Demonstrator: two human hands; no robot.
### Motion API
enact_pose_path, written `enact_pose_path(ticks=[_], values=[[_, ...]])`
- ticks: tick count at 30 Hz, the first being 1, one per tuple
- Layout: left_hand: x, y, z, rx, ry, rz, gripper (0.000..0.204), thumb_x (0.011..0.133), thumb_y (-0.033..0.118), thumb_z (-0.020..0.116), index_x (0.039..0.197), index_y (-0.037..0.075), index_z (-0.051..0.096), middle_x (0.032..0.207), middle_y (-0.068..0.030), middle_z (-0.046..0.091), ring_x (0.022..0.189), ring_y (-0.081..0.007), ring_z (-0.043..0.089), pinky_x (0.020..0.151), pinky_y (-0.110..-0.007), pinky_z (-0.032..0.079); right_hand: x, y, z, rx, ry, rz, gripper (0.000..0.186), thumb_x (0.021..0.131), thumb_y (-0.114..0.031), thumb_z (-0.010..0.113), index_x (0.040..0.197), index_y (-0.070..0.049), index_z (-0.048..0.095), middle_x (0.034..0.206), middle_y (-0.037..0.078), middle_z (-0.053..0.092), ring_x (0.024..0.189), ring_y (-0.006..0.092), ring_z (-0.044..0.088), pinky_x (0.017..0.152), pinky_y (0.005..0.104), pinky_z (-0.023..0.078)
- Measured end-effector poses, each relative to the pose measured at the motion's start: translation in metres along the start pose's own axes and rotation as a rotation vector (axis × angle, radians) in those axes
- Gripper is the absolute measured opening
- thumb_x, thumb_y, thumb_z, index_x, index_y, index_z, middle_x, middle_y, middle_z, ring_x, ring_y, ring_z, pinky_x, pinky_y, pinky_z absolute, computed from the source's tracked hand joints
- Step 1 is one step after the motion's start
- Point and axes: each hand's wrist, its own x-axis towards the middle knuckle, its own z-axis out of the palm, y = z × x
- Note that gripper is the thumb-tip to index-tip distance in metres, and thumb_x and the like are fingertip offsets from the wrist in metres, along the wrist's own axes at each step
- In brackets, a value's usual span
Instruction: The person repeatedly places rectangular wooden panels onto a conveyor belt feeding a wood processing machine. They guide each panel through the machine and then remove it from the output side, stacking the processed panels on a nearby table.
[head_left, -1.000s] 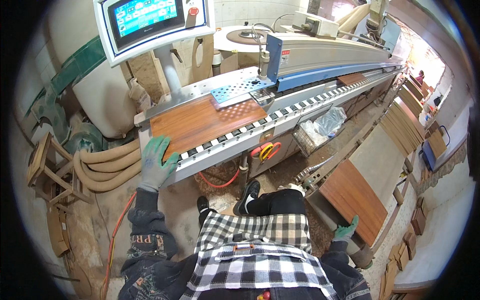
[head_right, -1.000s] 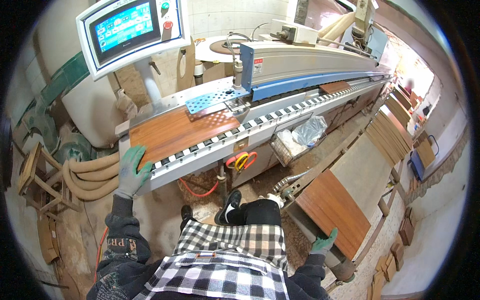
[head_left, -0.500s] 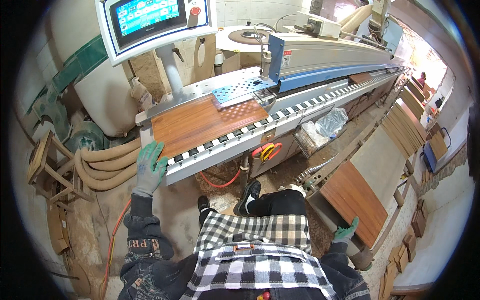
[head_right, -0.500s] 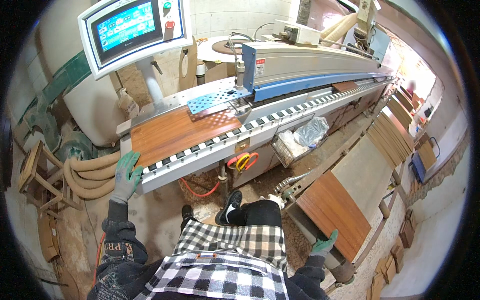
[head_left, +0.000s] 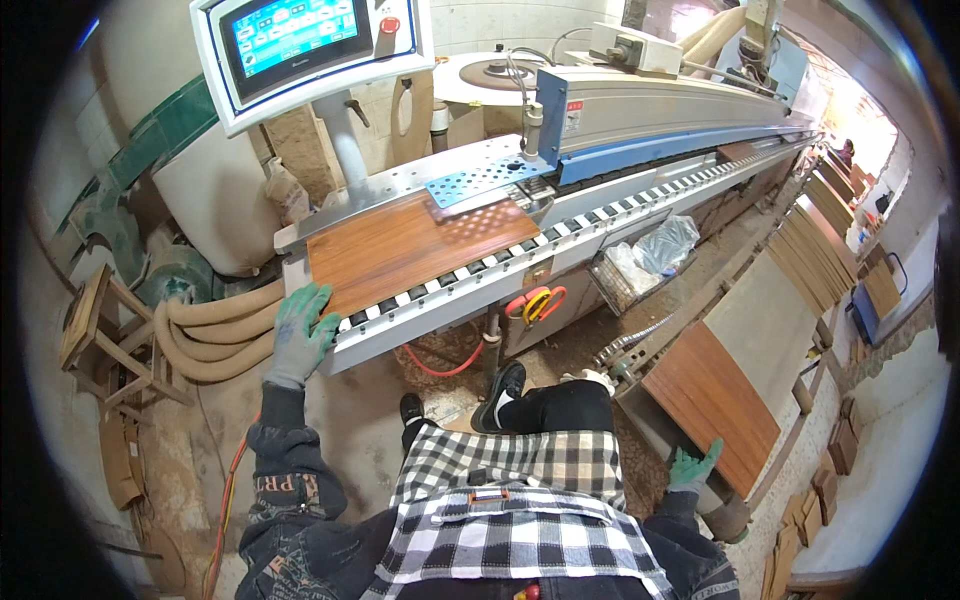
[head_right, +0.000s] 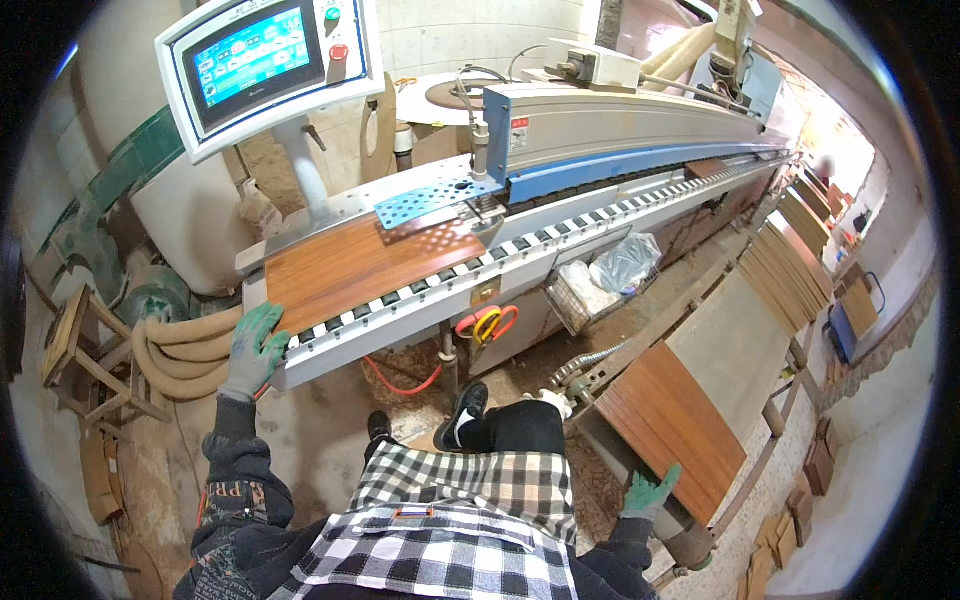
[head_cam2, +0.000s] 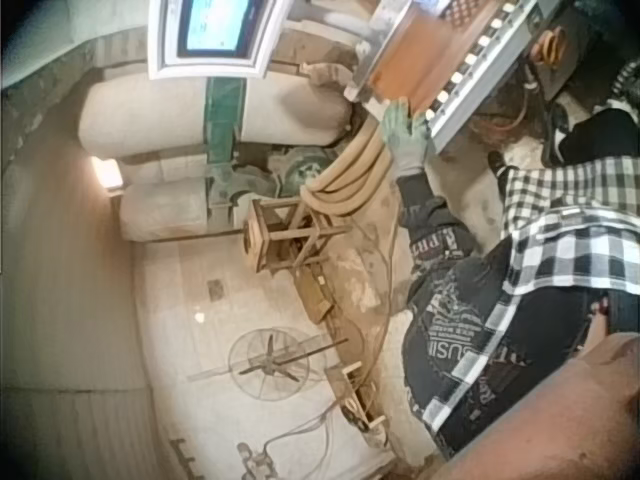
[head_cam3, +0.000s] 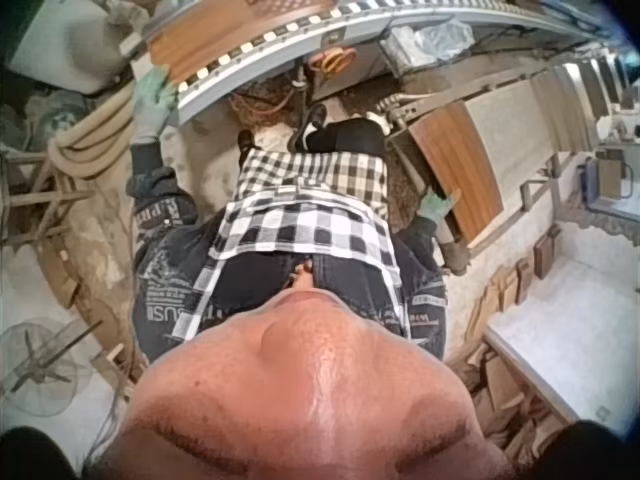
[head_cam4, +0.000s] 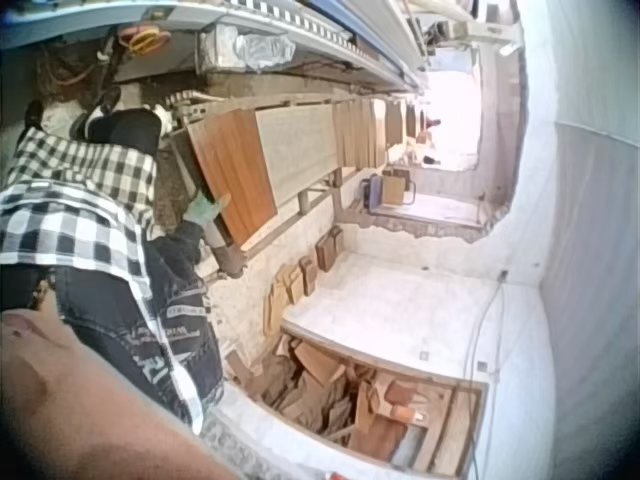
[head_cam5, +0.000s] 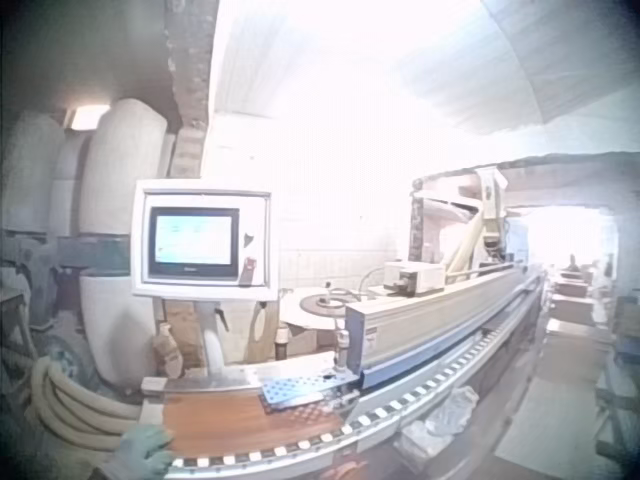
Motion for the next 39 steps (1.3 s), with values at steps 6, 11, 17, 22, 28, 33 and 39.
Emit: enact_pose_path(ticks=[6, 11, 17, 22, 28, 33, 39], values=[[0.012, 0.008, 0.015, 0.052, -0.007, 0.01, 0.05, 0.089, 0.036, 0.064, 0.133, 0.014, 0.061, 0.136, -0.0145, 0.056, 0.127, -0.0329, 0.047, 0.11, -0.045, 0.031, 0.027, -0.008, -0.04, 0.244, 0.096, 0.109, 0.079, 0.07, -0.052, 0.084, 0.132, -0.015, 0.054, 0.126, 0.006, 0.054, 0.112, 0.0288, 0.05, 0.094, 0.0404, 0.047], [0.029, 0.032, 0.031, 0.108, -0.024, 0.03, 0.049, 0.091, 0.041, 0.059, 0.133, 0.015, 0.06, 0.137, -0.0143, 0.055, 0.129, -0.034, 0.046, 0.112, -0.047, 0.027, 0.031, -0.018, -0.05, 0.267, 0.101, 0.127, 0.076, 0.068, -0.052, 0.085, 0.126, -0.012, 0.057, 0.122, 0.006, 0.057, 0.108, 0.0258, 0.053, 0.091, 0.0368, 0.048], [0.056, 0.073, 0.059, 0.165, -0.065, 0.028, 0.052, 0.094, 0.049, 0.052, 0.134, 0.018, 0.057, 0.14, -0.0131, 0.054, 0.132, -0.0339, 0.044, 0.114, -0.05, 0.024, 0.034, -0.021, -0.053, 0.236, 0.139, 0.115, 0.075, 0.068, -0.053, 0.085, 0.126, -0.013, 0.057, 0.12, 0.007, 0.057, 0.108, 0.0254, 0.052, 0.088, 0.036, 0.048], [0.077, 0.102, 0.088, 0.104, -0.027, 0.018, 0.056, 0.094, 0.055, 0.049, 0.136, 0.019, 0.055, 0.142, -0.012, 0.051, 0.133, -0.0328, 0.044, 0.116, -0.05, 0.022, 0.009, -0.044, -0.036, 0.145, -0.016, 0.037, 0.056, 0.077, -0.044, 0.081, 0.12, -0.013, 0.062, 0.11, 0.005, 0.065, 0.093, 0.0264, 0.061, 0.081, 0.036, 0.052], [0.08, 0.11, 0.079, -0.152, 0.037, 0.129, 0.051, 0.094, 0.044, 0.055, 0.136, 0.017, 0.054, 0.138, -0.0114, 0.055, 0.131, -0.0328, 0.046, 0.116, -0.047, 0.026, -0.01, -0.053, -0.025, 0.063, -0.188, 0.027, 0.028, 0.088, -0.033, 0.072, 0.11, -0.016, 0.068, 0.092, 0.004, 0.071, 0.073, 0.0242, 0.068, 0.072, 0.0358, 0.056], [0.049, 0.111, 0.056, -0.214, 0.206, 0.256, 0.047, 0.09, 0.029, 0.064, 0.132, 0.009, 0.056, 0.132, -0.0161, 0.057, 0.122, -0.0356, 0.052, 0.106, -0.045, 0.038, -0.052, -0.043, 0.045, 0.013, -0.411, 0.17, 0.022, 0.093, -0.027, 0.067, 0.107, -0.01, 0.065, 0.092, 0.007, 0.071, 0.07, 0.0213, 0.067, 0.064, 0.0342, 0.056], [-0.014, 0.12, 0.024, -0.186, 0.037, 0.243, 0.072, 0.086, 0.054, 0.062, 0.144, 0.015, 0.047, 0.146, -0.0145, 0.045, 0.137, -0.0384, 0.038, 0.116, -0.056, 0.023, -0.101, 0.002, 0.161, 0.003, -0.823, 0.539, 0.027, 0.096, -0.024, 0.062, 0.116, -0.005, 0.06, 0.1, 0.013, 0.069, 0.076, 0.0207, 0.068, 0.051, 0.025, 0.05]])
